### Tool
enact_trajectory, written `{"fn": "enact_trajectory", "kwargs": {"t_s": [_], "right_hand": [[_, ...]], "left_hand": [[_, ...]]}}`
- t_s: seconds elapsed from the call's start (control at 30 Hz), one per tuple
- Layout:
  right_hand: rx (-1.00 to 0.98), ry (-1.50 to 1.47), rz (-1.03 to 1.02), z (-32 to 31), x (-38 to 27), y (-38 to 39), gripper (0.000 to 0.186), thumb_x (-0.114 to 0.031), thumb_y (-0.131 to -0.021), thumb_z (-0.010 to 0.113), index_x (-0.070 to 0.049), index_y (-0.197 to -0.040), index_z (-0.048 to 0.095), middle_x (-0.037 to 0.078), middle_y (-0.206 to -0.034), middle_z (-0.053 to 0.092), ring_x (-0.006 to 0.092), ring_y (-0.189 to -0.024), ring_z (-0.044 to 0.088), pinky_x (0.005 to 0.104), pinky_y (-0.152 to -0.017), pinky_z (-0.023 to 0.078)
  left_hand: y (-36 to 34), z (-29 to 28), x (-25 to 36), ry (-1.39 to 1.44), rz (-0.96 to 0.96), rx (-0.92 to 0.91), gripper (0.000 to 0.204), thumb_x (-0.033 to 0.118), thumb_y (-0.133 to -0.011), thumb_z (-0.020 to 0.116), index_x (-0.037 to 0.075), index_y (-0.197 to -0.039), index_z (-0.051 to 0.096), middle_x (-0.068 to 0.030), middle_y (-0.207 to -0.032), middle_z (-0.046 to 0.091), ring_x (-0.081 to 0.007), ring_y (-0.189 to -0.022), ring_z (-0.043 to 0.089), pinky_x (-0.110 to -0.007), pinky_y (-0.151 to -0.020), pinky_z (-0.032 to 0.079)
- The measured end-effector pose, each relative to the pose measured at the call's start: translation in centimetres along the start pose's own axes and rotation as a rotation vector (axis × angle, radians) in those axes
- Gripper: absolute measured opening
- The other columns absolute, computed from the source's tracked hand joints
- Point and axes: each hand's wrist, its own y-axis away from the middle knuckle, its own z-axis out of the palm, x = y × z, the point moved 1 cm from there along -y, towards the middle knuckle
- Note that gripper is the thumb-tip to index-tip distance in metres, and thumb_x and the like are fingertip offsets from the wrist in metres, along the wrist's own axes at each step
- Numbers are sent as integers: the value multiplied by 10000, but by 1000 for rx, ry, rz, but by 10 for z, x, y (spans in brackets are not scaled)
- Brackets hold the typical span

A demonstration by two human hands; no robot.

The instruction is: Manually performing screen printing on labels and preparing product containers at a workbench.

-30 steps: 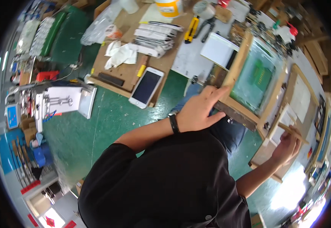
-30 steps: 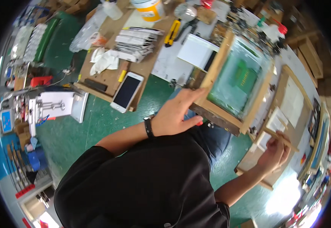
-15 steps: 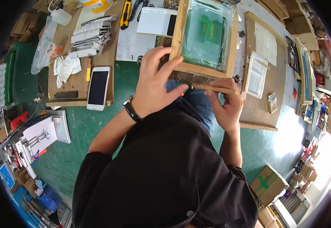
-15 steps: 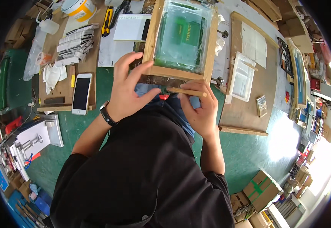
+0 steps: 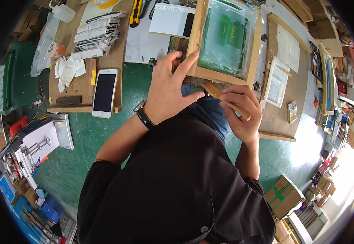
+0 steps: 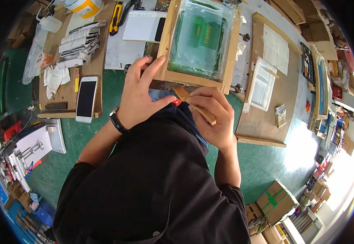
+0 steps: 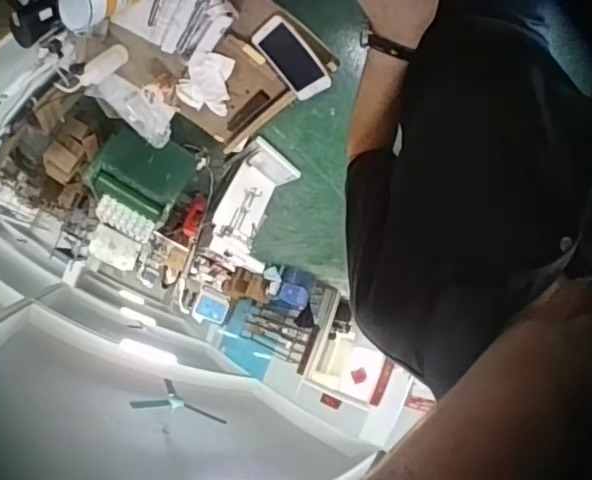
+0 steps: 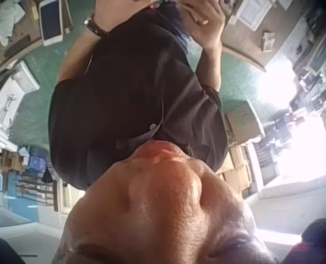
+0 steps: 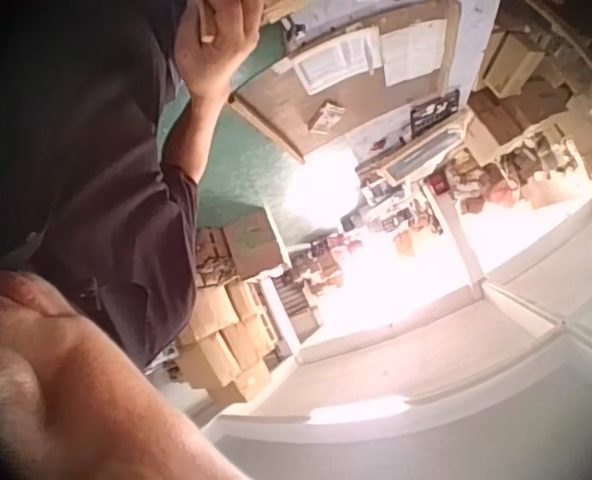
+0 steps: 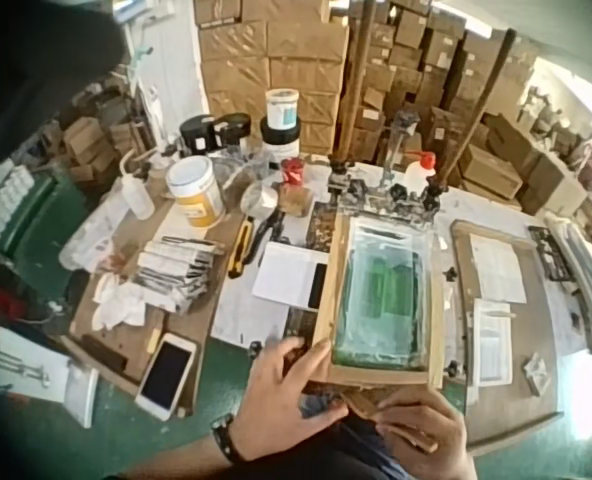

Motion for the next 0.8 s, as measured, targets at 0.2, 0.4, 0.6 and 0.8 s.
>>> {"fn": "enact_trajectory", "kwargs": {"t_s": [0.2, 0.4, 0.6, 0.8], "right_hand": [[-7, 0, 33, 20, 3, -10, 335, 134, -788, 762, -9, -1091, 758, 122, -1121, 715, 249, -930, 678, 328, -817, 544], [-60, 224, -23, 28, 1, -31, 330, 126, -795, 763, -21, -1090, 758, 112, -1103, 719, 251, -878, 680, 321, -777, 548], [-77, 230, -21, 27, 2, -39, 332, 116, -799, 768, -30, -1097, 757, 103, -1085, 718, 249, -839, 672, 325, -754, 548], [-83, 278, -78, 28, 12, -39, 341, 73, -811, 774, -50, -1128, 751, 69, -1078, 699, 231, -755, 650, 322, -661, 533]], "left_hand": [[-4, 4, -9, -52, 32, -14, 889, 241, -715, 936, 204, -1538, 602, -83, -1215, 565, -269, -977, 543, -386, -945, 445], [-7, 6, -18, -30, 67, -8, 807, 244, -765, 913, 195, -1517, 625, -40, -1041, 565, -232, -891, 539, -370, -874, 445], [-9, 8, -22, 42, 66, -19, 705, 223, -800, 889, 173, -1469, 672, -37, -983, 570, -228, -856, 543, -362, -841, 450], [-8, 13, -26, 108, 55, 7, 642, 205, -803, 884, 155, -1421, 718, -44, -955, 566, -233, -831, 538, -352, -804, 456]]}}
